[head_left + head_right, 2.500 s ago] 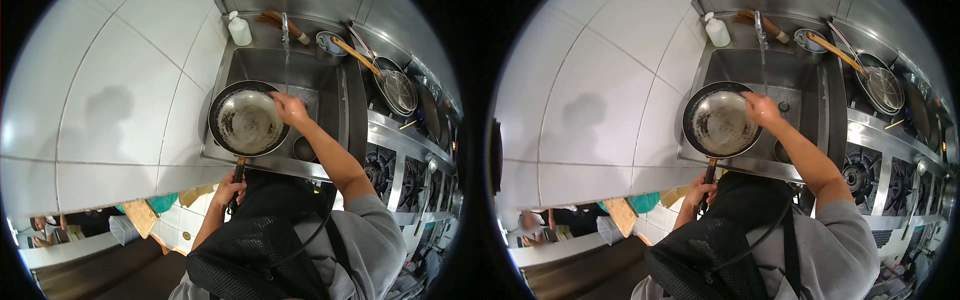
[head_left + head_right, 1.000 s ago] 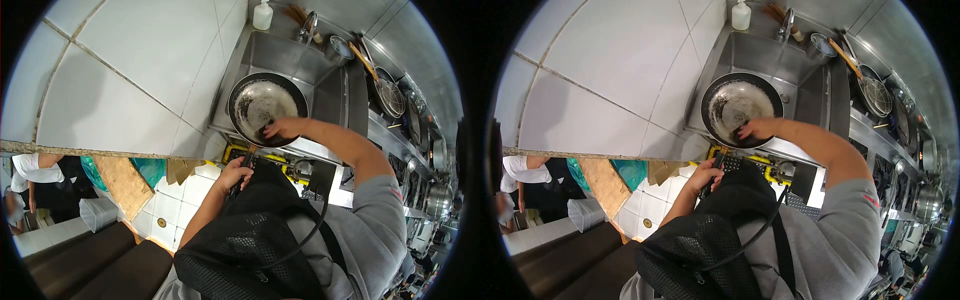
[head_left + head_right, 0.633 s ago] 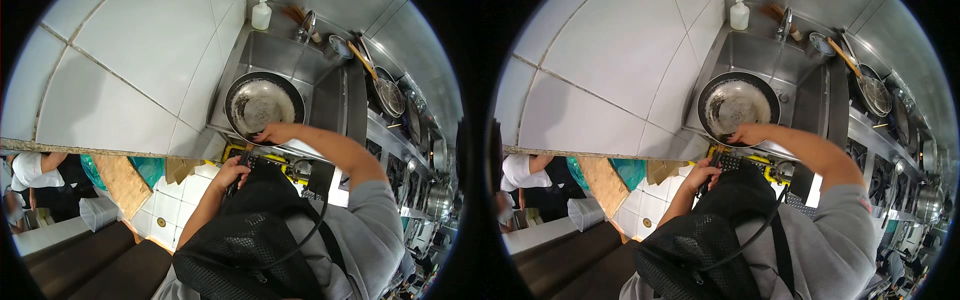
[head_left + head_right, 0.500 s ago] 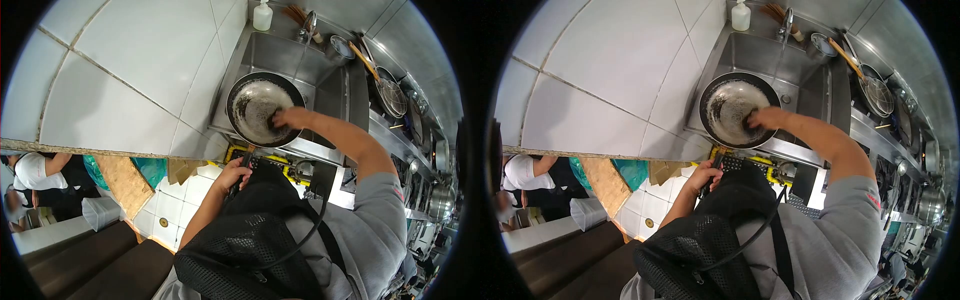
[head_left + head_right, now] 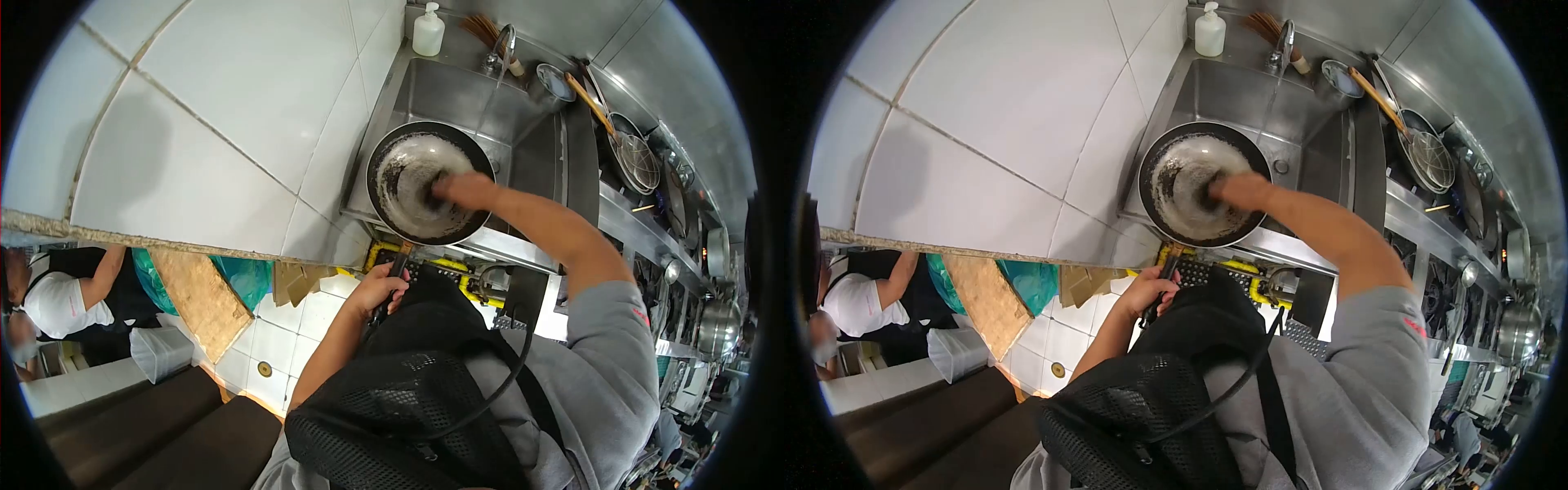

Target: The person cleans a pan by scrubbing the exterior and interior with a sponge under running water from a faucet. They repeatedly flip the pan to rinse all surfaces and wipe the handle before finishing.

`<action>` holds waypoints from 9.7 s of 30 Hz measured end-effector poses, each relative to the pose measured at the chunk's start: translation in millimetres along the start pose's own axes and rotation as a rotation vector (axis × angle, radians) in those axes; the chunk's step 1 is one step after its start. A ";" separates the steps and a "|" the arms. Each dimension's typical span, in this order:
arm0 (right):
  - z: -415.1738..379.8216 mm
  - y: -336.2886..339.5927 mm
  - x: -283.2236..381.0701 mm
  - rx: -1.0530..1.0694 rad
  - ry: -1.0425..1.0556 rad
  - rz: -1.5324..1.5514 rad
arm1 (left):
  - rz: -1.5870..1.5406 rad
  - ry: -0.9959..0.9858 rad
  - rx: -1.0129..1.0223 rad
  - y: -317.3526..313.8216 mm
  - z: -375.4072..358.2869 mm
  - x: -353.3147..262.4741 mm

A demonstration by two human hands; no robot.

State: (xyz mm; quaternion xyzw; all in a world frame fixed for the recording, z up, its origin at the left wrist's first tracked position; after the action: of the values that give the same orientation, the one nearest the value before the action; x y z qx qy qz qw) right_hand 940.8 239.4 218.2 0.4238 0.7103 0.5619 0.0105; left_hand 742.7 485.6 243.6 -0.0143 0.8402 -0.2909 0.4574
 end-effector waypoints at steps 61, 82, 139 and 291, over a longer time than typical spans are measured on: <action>-14.0 75.4 -160.1 -1.329 -0.711 0.054 | 0.519 0.019 0.277 -67.9 202.6 -102.4; 18.2 -0.1 -119.4 -0.595 -0.417 0.610 | 0.757 0.005 0.064 -23.1 209.3 -119.7; -190.0 252.3 -101.7 -1.132 -0.407 0.716 | 0.277 -0.680 0.094 -92.1 246.1 -202.6; 47.0 223.0 -81.4 -0.748 -0.403 1.419 | 1.754 -0.994 -0.256 -41.1 269.2 -180.4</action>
State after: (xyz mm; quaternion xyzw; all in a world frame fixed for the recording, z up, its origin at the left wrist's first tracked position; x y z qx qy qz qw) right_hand 1147.7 228.6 343.3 0.8326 0.0244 0.5476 -0.0791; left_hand 1046.7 375.8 290.3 0.4391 0.2940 0.2782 0.8021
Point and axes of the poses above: each hand's wrist, its own z-axis towards the middle knuckle, its own y-axis out of the back of the hand, x = y × z, the point moved 3 cm from there along z, towards the middle knuckle, and after that the axes turned 13 degrees about -y, right-handed, at the moved point
